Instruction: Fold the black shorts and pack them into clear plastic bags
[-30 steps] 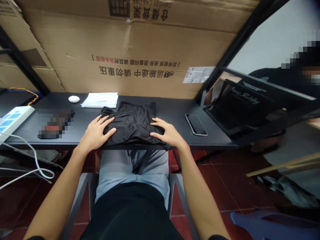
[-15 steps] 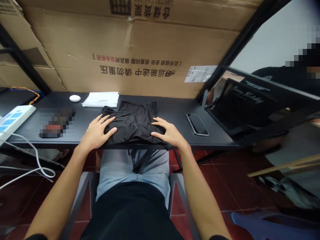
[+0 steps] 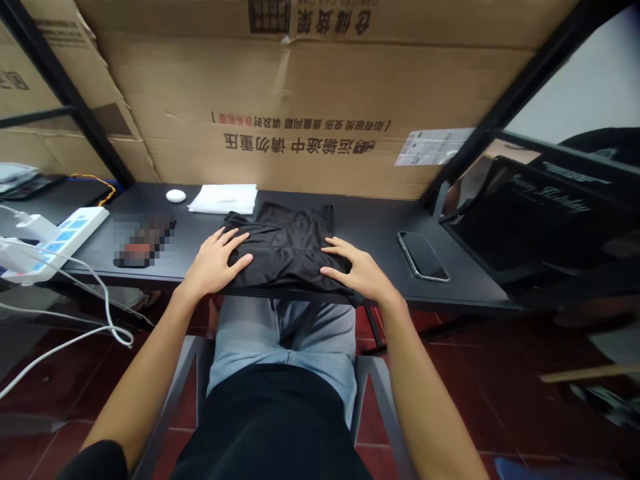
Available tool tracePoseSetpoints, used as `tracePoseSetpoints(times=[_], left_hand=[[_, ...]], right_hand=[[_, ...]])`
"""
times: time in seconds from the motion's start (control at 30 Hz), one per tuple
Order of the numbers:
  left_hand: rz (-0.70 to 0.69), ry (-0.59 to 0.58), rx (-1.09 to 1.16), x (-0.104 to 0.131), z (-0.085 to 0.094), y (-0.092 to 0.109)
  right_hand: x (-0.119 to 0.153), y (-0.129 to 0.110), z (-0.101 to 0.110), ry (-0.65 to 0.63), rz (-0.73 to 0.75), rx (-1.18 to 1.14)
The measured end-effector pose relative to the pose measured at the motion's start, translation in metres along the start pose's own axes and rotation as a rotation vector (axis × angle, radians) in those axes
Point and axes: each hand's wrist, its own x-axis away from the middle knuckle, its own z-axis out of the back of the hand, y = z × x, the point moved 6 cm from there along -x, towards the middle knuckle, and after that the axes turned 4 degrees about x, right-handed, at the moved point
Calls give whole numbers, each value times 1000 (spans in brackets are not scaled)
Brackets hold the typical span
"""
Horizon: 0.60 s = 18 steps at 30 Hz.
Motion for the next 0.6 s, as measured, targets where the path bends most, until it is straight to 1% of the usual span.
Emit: tracePoseSetpoints(times=[0.1, 0.17, 0.23, 0.27, 0.3, 0.37, 0.43, 0.47, 0.53, 0.6], left_hand=[[16, 29, 28, 1, 11, 2], [25, 109, 38, -8, 27, 6], [19, 200, 31, -29, 44, 11], [2, 216, 28, -45, 49, 15], [-23, 204, 25, -63, 51, 19], [-46, 184, 7, -103, 48, 24], [-34, 107, -25, -141, 35, 26], [-19, 65, -45, -156, 27, 25], [-9, -9, -64, -176, 11, 22], [-40, -35, -53, -184, 3, 21]], right_hand=[[-2, -2, 8, 56, 8, 12], [-13, -1, 20, 149, 23, 35], [-34, 5, 34, 248, 36, 73], [-49, 10, 39, 278, 36, 99], [-65, 15, 42, 285, 28, 134], [-99, 28, 42, 234, 12, 236], [-129, 42, 36, 149, -29, 328], [-141, 47, 32, 109, -48, 354], [-154, 55, 26, 59, -77, 367], [-158, 56, 24, 61, -71, 344]])
